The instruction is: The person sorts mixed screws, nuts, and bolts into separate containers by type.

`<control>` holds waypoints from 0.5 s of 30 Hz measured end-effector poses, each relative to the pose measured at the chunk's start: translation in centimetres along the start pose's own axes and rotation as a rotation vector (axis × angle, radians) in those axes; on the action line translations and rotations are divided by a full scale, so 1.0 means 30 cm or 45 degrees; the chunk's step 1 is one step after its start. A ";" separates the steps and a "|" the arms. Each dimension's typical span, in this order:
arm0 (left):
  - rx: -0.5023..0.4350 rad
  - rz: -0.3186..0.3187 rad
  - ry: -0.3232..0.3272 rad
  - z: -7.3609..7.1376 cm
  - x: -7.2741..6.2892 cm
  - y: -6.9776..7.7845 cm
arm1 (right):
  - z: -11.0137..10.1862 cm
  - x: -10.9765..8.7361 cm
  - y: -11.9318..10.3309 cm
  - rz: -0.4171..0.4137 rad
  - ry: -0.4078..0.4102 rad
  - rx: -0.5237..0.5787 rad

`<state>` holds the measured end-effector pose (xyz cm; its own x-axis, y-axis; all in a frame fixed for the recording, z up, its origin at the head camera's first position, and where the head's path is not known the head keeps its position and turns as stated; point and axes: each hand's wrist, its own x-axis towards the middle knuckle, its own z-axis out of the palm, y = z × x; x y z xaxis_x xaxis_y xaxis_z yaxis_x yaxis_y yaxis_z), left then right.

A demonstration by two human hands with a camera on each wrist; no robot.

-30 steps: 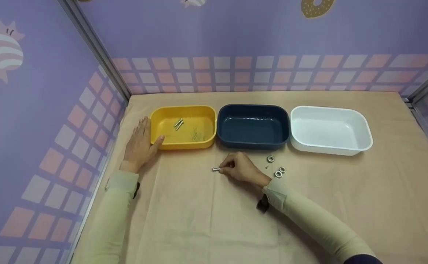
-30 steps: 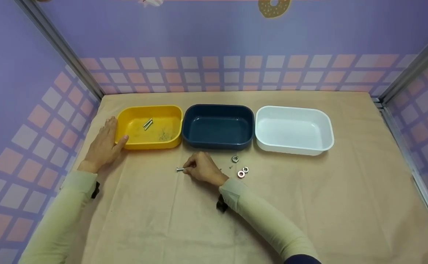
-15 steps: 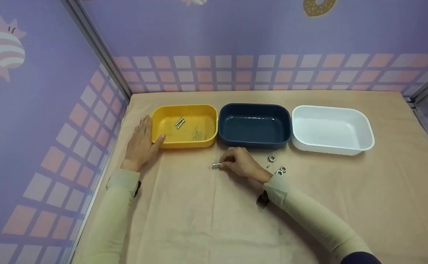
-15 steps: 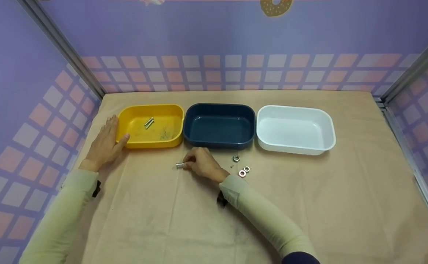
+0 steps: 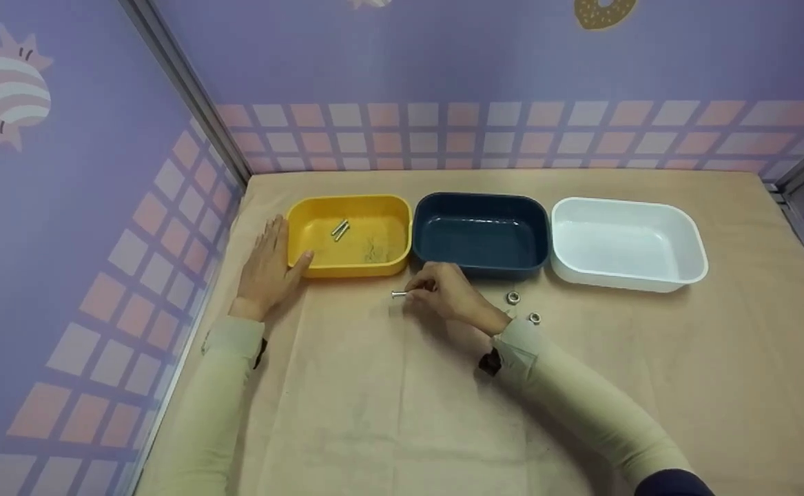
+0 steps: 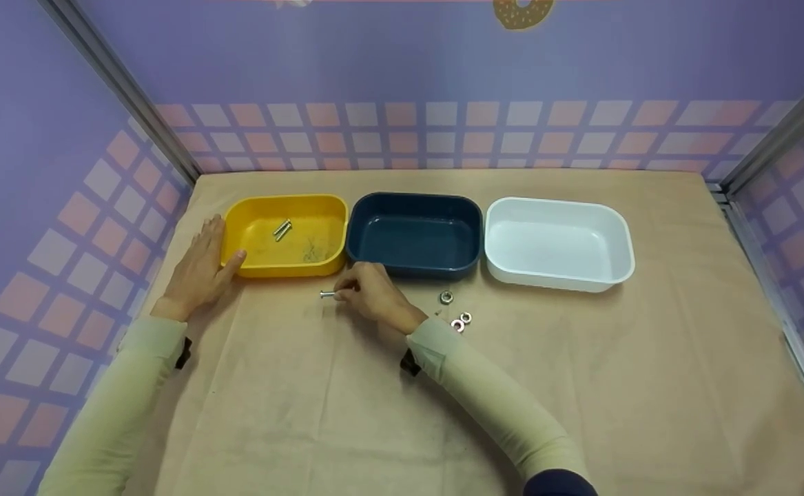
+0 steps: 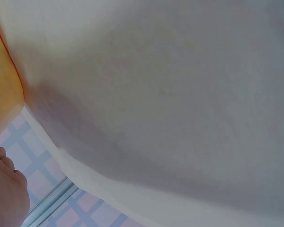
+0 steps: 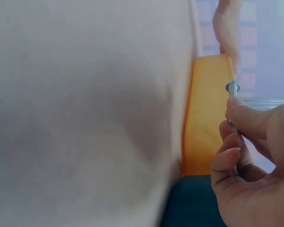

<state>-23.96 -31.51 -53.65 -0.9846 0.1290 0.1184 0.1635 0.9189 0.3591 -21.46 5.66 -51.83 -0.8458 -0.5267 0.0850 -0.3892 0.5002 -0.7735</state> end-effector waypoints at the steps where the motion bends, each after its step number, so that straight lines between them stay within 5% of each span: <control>1: 0.000 -0.001 0.000 -0.001 0.001 0.000 | -0.003 0.003 -0.006 0.007 -0.001 0.005; 15: 0.001 0.029 0.010 0.003 -0.004 0.000 | -0.014 0.075 -0.086 -0.066 0.029 -0.004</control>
<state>-23.86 -31.49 -53.74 -0.9801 0.1466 0.1340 0.1856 0.9161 0.3553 -22.51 3.48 -49.38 -0.8324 -0.5364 0.1394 -0.4341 0.4747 -0.7657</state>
